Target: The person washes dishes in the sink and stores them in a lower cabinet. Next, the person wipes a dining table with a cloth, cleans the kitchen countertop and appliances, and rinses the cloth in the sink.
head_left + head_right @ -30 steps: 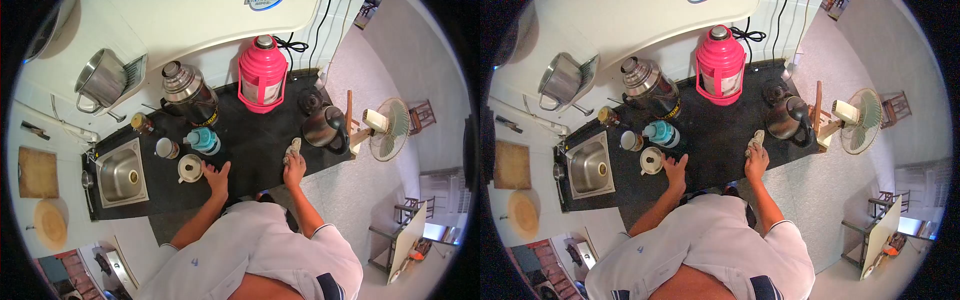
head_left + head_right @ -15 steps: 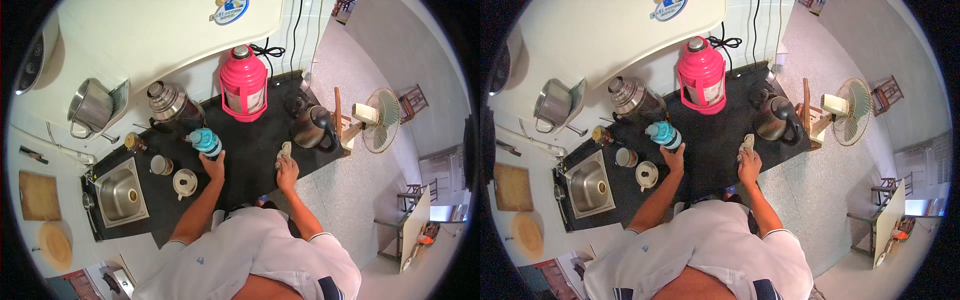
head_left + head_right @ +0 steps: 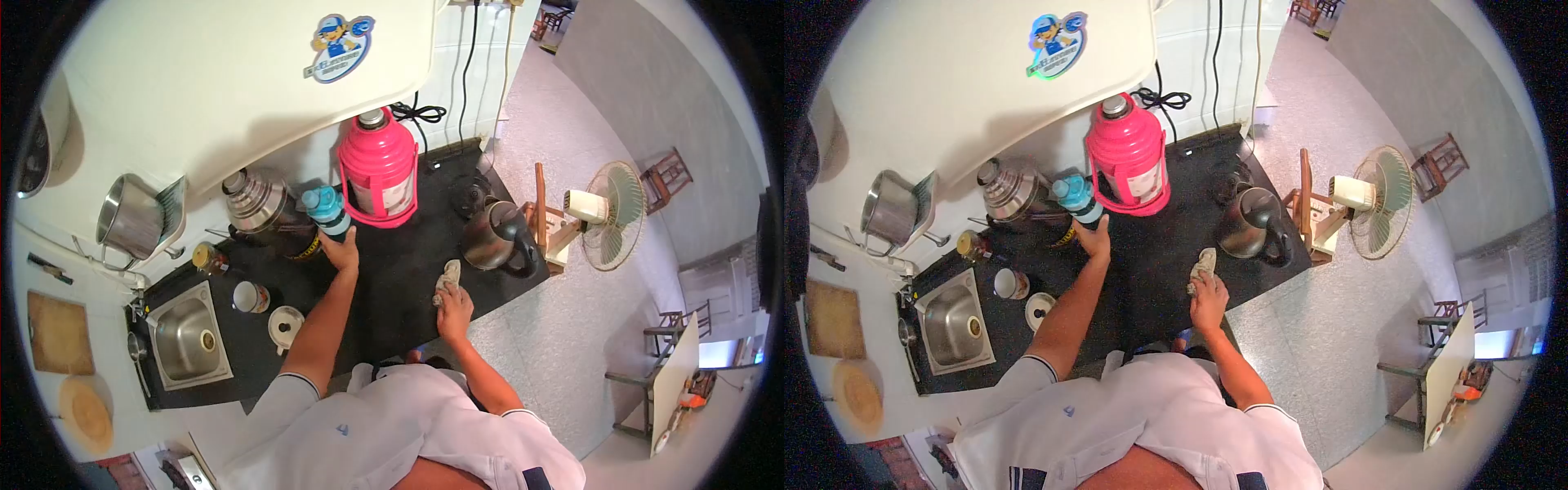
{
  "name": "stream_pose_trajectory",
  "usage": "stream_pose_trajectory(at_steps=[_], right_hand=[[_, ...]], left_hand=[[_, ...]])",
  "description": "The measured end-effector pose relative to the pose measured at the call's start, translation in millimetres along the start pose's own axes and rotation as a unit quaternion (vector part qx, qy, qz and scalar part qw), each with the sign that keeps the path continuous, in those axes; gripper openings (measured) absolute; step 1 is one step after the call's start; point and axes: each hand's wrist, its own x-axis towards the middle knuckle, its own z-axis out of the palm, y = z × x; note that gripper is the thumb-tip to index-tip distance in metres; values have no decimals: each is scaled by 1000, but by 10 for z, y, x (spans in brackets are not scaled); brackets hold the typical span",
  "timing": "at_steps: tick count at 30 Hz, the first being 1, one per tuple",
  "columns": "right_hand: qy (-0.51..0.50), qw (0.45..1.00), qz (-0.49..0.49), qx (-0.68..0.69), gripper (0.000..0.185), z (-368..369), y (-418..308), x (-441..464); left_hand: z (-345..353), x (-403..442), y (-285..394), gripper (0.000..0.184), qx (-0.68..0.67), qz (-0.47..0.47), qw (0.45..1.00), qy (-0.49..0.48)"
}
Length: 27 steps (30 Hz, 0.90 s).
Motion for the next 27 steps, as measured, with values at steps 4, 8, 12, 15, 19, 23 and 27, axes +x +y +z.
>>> stream_pose_trajectory(at_steps=[4,8,12,15,19,23,27], right_hand=[[-18,999,7,29,43,86,112,-44],[-47,998,26,30,42,40,92,-63],[-54,998,28,8,41,19,49,-36],[-39,999,24,21,39,23,43,-42],[-43,999,27,17,42,45,40,-38],[-40,999,30,15,44,76,38,-53],[-18,999,25,18,43,142,46,-72]], left_hand=[[162,146,-10,82,50,1,999,11],[278,230,95,74,66,-10,998,19],[203,328,197,82,111,-33,993,1],[229,330,440,78,182,-76,980,10],[279,402,442,75,195,-73,978,2],[348,469,377,75,203,-96,975,-11],[379,514,291,81,178,-73,981,-23]])
